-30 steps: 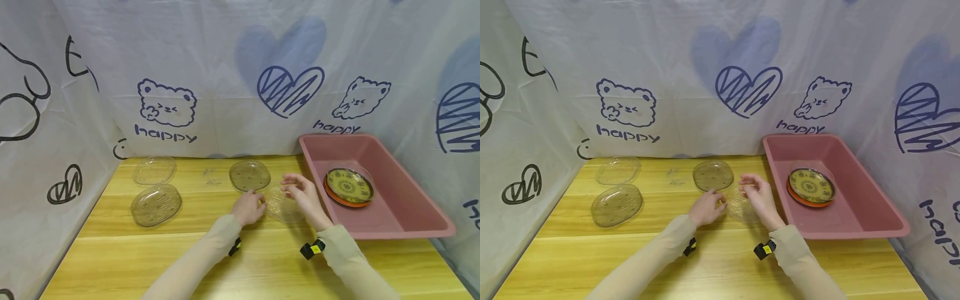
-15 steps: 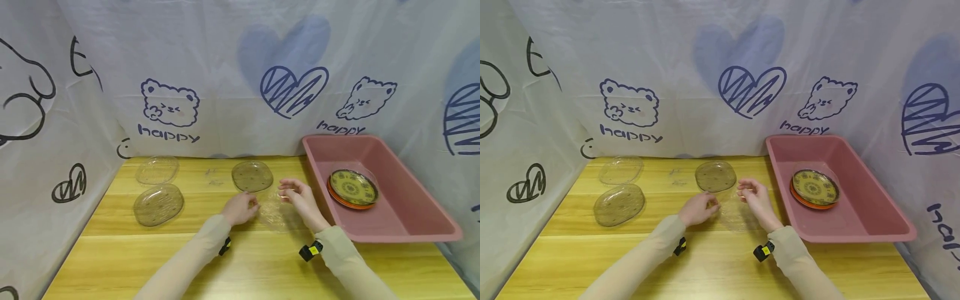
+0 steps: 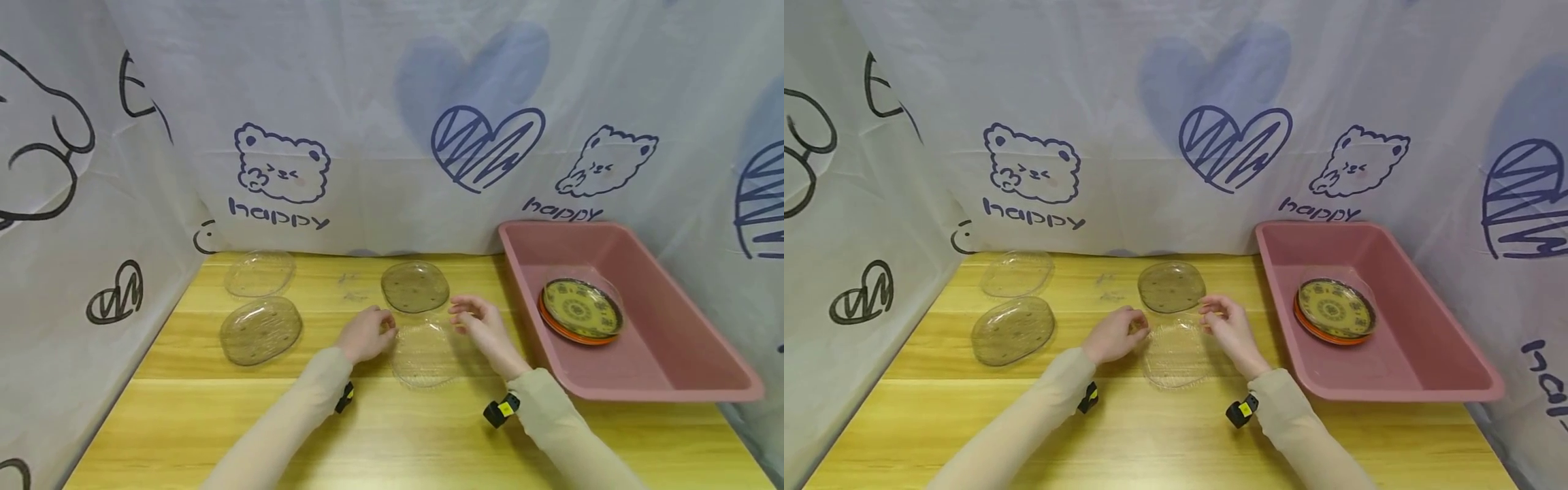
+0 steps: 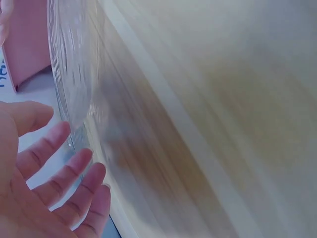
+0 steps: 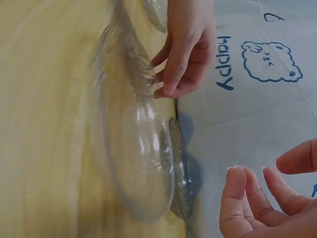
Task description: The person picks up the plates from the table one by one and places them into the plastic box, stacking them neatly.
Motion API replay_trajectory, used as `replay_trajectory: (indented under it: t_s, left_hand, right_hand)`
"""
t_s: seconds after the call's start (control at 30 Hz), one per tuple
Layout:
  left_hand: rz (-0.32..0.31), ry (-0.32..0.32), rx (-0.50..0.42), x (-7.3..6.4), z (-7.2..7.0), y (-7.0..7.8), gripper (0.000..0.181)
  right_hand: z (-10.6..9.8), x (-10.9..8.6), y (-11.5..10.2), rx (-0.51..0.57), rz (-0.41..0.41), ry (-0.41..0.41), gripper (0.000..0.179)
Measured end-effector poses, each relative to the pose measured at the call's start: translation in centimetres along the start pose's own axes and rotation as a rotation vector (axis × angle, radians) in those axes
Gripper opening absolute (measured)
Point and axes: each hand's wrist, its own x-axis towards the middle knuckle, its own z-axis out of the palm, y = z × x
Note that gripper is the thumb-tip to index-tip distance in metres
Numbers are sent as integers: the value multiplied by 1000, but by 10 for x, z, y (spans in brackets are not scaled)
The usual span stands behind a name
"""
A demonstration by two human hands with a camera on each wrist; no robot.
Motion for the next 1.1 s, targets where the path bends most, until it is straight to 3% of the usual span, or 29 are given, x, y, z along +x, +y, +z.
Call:
replay_trajectory:
  t_s: [0.27,0.53,0.67,0.9,1.1]
  left_hand:
    - [-104,34,-28,-6,-7,-8,33]
    - [-196,-22,20,-7,-9,-6,44]
    - [-240,-85,66,-5,-7,-4,51]
    - [-284,-166,40,-5,-11,4,34]
    - [-275,-172,32,-6,-9,8,30]
  right_hand:
    - [5,1,9,-10,12,6,37]
    - [8,4,16,-21,55,4,38]
    - [11,6,19,-22,81,3,39]
    - [12,6,21,-17,106,-5,40]
    - [11,4,22,-12,135,-27,40]
